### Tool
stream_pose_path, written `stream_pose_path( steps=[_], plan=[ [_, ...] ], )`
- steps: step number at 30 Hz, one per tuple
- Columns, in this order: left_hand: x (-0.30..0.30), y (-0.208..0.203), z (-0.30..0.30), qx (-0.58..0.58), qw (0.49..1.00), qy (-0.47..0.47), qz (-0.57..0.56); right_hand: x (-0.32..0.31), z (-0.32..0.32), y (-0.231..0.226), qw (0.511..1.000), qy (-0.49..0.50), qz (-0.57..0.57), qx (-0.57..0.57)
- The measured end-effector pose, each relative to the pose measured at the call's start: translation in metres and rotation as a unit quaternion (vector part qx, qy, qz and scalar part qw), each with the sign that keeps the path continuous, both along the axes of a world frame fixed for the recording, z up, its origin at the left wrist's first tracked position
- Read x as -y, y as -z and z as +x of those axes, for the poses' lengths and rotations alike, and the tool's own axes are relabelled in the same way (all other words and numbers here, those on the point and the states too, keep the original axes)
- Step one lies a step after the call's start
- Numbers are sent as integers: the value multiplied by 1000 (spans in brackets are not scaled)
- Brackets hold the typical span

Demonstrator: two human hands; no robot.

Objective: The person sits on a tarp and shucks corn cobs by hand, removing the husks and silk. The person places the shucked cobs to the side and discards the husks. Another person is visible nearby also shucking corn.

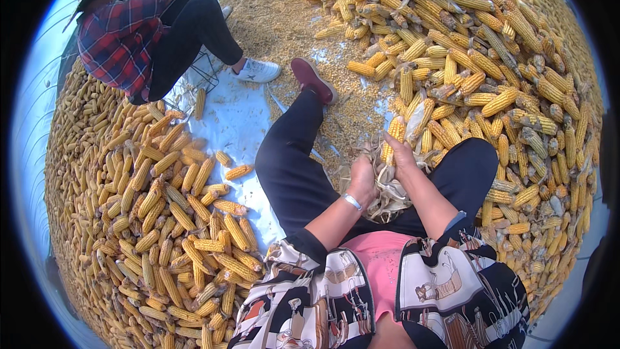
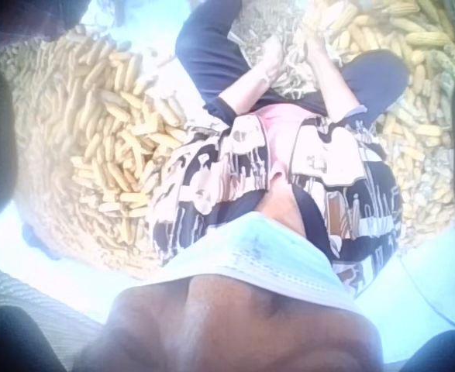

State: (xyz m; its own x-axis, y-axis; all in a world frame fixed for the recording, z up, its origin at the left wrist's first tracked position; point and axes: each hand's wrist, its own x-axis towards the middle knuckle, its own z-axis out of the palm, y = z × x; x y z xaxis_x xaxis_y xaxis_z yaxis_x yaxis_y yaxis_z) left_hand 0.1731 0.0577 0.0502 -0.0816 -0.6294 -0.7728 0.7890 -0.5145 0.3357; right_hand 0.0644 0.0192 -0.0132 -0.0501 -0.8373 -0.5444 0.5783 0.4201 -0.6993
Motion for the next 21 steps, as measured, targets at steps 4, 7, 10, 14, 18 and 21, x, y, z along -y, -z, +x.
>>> stream_pose_path(
  steps=[4, 7, 10, 14, 18, 21],
  plan=[
    [-27, 17, 17, -8, 989, 99, -106, 42, -52, 18, 990, 69, 124, -25],
    [-16, 45, 38, 81, 976, 180, -89, 41, -52, 12, 998, 47, 17, -28],
    [-2, 63, 39, 331, 896, 228, -189, 29, -28, -10, 999, 6, 2, -44],
    [30, 55, 25, 376, 857, 170, -309, 7, 17, -37, 995, -96, 18, -5],
    [47, 29, 32, 317, 859, 176, -361, -3, 35, -42, 992, -107, 2, 61],
    [45, 14, 35, 248, 892, 178, -333, -3, 28, -37, 987, -133, 6, 92]
  ],
)
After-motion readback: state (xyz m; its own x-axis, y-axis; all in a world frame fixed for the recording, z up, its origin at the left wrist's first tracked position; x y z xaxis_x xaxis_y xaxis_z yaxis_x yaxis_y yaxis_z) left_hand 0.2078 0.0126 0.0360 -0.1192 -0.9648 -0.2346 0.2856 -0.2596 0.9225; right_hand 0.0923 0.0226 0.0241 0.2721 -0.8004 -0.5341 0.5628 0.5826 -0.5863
